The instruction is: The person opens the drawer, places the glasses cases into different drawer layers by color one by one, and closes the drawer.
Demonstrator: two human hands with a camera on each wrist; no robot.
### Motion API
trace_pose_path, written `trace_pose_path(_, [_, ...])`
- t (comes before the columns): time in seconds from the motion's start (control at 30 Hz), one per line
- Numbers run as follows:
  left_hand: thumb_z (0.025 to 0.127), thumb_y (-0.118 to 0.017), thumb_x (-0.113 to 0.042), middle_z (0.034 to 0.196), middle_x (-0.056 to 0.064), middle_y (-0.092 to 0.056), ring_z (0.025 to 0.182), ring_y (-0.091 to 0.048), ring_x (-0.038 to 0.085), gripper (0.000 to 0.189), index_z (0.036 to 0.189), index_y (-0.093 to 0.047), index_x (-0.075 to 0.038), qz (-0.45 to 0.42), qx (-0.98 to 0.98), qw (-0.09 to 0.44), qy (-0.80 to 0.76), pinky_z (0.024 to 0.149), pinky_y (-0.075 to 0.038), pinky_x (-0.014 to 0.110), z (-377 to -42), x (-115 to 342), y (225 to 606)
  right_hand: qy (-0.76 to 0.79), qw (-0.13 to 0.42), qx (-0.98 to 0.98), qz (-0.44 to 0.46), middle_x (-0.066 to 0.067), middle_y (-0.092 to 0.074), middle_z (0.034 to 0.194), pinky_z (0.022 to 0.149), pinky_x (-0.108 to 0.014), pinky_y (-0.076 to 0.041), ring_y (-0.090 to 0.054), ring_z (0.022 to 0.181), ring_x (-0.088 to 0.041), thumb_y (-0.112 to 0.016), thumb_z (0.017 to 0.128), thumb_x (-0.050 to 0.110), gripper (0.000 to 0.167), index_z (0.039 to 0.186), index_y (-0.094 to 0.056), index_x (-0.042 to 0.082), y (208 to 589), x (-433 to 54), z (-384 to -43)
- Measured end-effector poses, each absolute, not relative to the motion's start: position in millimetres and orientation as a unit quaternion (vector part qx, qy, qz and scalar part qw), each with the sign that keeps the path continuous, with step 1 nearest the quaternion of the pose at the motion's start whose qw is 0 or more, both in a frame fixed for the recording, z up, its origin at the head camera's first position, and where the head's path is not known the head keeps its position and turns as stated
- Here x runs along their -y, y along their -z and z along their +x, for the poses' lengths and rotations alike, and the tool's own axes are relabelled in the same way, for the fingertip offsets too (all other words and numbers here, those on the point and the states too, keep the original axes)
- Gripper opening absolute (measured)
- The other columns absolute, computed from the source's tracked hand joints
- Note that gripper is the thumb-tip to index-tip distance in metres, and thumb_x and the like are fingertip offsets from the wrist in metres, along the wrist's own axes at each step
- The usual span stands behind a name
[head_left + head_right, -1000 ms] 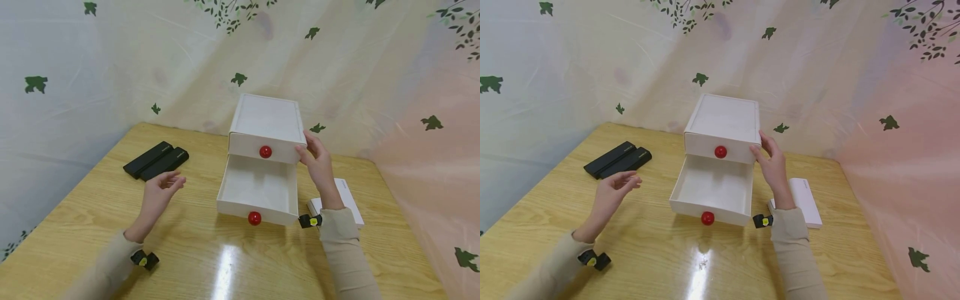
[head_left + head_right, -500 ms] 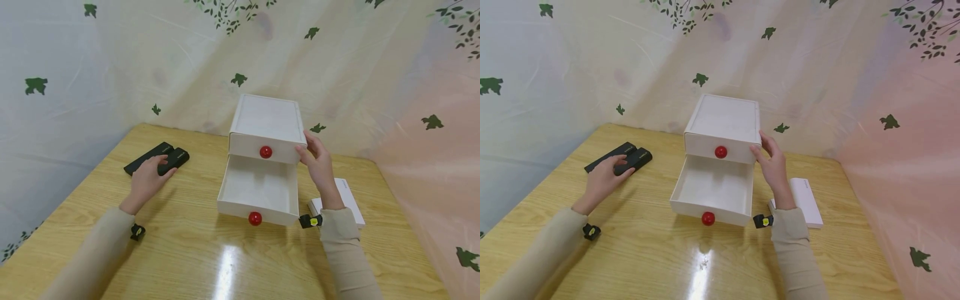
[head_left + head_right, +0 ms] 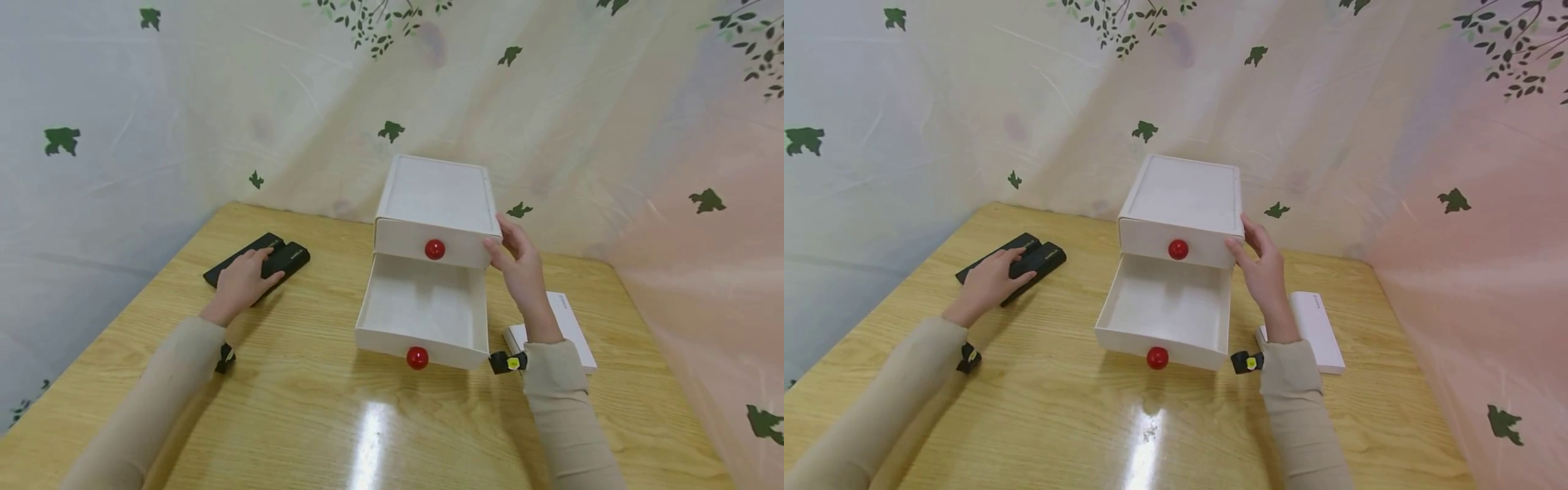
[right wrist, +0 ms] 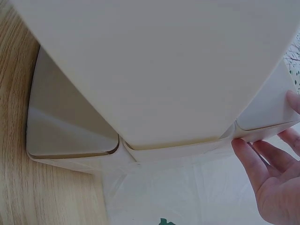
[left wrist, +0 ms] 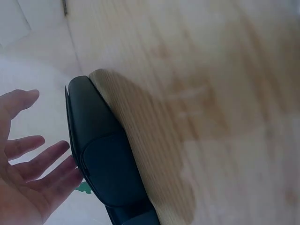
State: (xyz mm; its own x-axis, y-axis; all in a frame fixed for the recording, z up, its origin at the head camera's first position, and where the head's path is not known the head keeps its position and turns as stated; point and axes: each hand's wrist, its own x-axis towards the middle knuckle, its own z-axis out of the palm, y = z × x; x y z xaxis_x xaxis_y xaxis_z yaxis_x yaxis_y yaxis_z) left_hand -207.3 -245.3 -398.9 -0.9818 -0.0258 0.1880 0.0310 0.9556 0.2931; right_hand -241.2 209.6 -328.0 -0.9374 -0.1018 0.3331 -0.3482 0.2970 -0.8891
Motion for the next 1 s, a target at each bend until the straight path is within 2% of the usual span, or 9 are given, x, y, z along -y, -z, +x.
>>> trace_pose_path(0.13, [0.094,-0.061,-0.035,0.135,0.031,-0.051,0.123,-0.049,0.049,0.064,0.142,-0.042,0.004,0.005,0.988,0.066,0.138,0.088,-0.048,0.064,-214,248,399,-0.576,0.107,0.799,0.139,-0.009,-0.045,0.149,0.079,-0.007,-0.05,-0.044,0.137,-0.027,-0.058,0.097,0.031,0.057,0.149,-0.038,0.019,328,-210,-241])
trace_pose_path(0.37, [0.094,-0.062,-0.031,0.132,0.034,-0.052,0.116,-0.054,0.048,0.063,0.14,-0.042,0.007,0.011,0.992,0.031,0.122,0.088,-0.05,0.062,-225,254,403,-0.573,0.11,0.8,0.137,-0.01,-0.045,0.149,0.081,-0.01,-0.051,-0.045,0.136,-0.028,-0.058,0.096,0.033,0.058,0.149,-0.038,0.018,328,-210,-242])
trace_pose_path(0.57, [0.091,-0.067,-0.025,0.127,0.034,-0.055,0.113,-0.057,0.047,0.061,0.139,-0.044,0.007,0.003,0.993,0.031,0.113,0.085,-0.052,0.059,-226,253,405,-0.566,0.109,0.805,0.138,-0.01,-0.045,0.149,0.083,-0.012,-0.052,-0.044,0.137,-0.027,-0.058,0.097,0.035,0.058,0.149,-0.038,0.018,329,-210,-242])
trace_pose_path(0.8, [0.088,-0.071,-0.025,0.116,0.03,-0.061,0.102,-0.061,0.043,0.062,0.138,-0.047,0.004,-0.027,0.993,0.036,0.114,0.076,-0.055,0.053,-218,243,404,-0.561,0.11,0.808,0.139,-0.009,-0.044,0.15,0.085,-0.015,-0.052,-0.043,0.137,-0.028,-0.057,0.097,0.035,0.059,0.149,-0.037,0.018,330,-210,-243])
trace_pose_path(1.0, [0.087,-0.073,-0.027,0.123,0.029,-0.059,0.108,-0.06,0.042,0.062,0.136,-0.05,0.002,-0.048,0.992,0.031,0.111,0.079,-0.055,0.054,-212,225,405,-0.567,0.106,0.805,0.137,-0.008,-0.044,0.15,0.084,-0.012,-0.051,-0.043,0.138,-0.027,-0.058,0.097,0.035,0.059,0.149,-0.038,0.018,328,-210,-242])
